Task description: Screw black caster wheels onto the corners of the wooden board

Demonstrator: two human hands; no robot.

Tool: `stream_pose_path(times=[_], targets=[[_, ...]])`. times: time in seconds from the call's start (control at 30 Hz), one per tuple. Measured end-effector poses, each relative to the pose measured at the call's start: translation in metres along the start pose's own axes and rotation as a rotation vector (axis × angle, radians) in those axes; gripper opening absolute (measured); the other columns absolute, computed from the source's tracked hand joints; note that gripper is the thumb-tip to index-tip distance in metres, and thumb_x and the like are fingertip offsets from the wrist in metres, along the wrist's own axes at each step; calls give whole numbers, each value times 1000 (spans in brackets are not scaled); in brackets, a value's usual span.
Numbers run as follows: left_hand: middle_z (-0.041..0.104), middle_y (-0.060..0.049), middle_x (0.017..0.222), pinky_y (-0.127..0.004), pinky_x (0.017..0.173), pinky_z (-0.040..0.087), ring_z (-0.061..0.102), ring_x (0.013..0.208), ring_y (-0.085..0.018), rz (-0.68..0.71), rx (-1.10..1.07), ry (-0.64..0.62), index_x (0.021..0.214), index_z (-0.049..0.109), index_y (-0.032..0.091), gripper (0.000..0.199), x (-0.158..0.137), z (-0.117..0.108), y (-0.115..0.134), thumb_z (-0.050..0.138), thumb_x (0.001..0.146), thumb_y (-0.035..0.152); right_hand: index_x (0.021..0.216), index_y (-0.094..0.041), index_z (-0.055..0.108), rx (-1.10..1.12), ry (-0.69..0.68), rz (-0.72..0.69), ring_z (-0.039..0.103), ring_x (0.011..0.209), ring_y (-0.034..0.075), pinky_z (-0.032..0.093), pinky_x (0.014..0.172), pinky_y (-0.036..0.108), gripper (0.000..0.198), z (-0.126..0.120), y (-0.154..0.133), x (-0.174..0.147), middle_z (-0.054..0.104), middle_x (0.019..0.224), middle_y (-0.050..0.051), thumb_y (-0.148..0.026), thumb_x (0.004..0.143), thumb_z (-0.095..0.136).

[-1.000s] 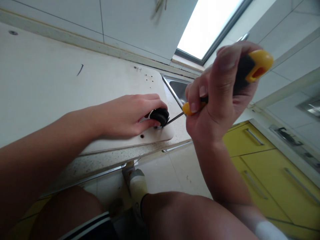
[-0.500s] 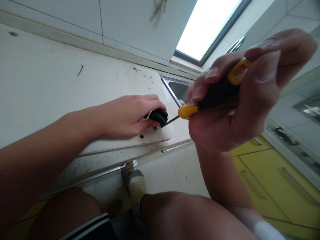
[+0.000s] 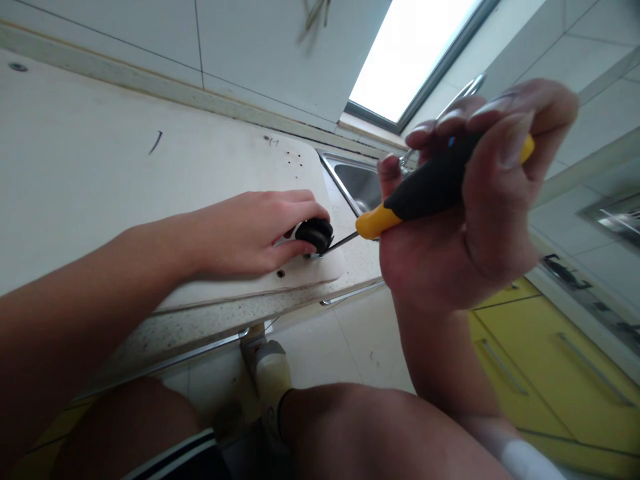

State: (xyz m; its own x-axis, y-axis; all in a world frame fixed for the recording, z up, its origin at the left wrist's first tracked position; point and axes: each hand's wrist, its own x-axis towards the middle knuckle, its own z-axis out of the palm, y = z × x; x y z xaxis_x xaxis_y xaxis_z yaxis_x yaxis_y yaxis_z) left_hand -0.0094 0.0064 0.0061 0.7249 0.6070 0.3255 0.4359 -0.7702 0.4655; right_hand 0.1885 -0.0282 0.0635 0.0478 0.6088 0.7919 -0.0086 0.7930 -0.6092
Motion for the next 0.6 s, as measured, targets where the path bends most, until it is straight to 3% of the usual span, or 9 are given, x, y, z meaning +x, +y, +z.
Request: stream_pose_path(times=[0.13, 0.6], targets=[[73, -7, 127, -33, 87, 51, 70, 105, -23, 9, -7, -1, 132, 71, 26, 31, 0, 0, 1, 60, 103, 31, 111, -42, 69, -51, -119, 108, 76, 104, 24, 70, 71, 30, 30, 0, -4, 1, 63, 92, 1, -55, 87, 83], [73, -7, 124, -34, 87, 51, 70, 104, -24, 20, -27, -18, 130, 72, 27, 30, 0, -2, 1, 62, 102, 30, 121, -42, 72, -55, -121, 112, 78, 102, 24, 70, 72, 33, 33, 8, -19, 8, 65, 89, 0, -60, 94, 77]])
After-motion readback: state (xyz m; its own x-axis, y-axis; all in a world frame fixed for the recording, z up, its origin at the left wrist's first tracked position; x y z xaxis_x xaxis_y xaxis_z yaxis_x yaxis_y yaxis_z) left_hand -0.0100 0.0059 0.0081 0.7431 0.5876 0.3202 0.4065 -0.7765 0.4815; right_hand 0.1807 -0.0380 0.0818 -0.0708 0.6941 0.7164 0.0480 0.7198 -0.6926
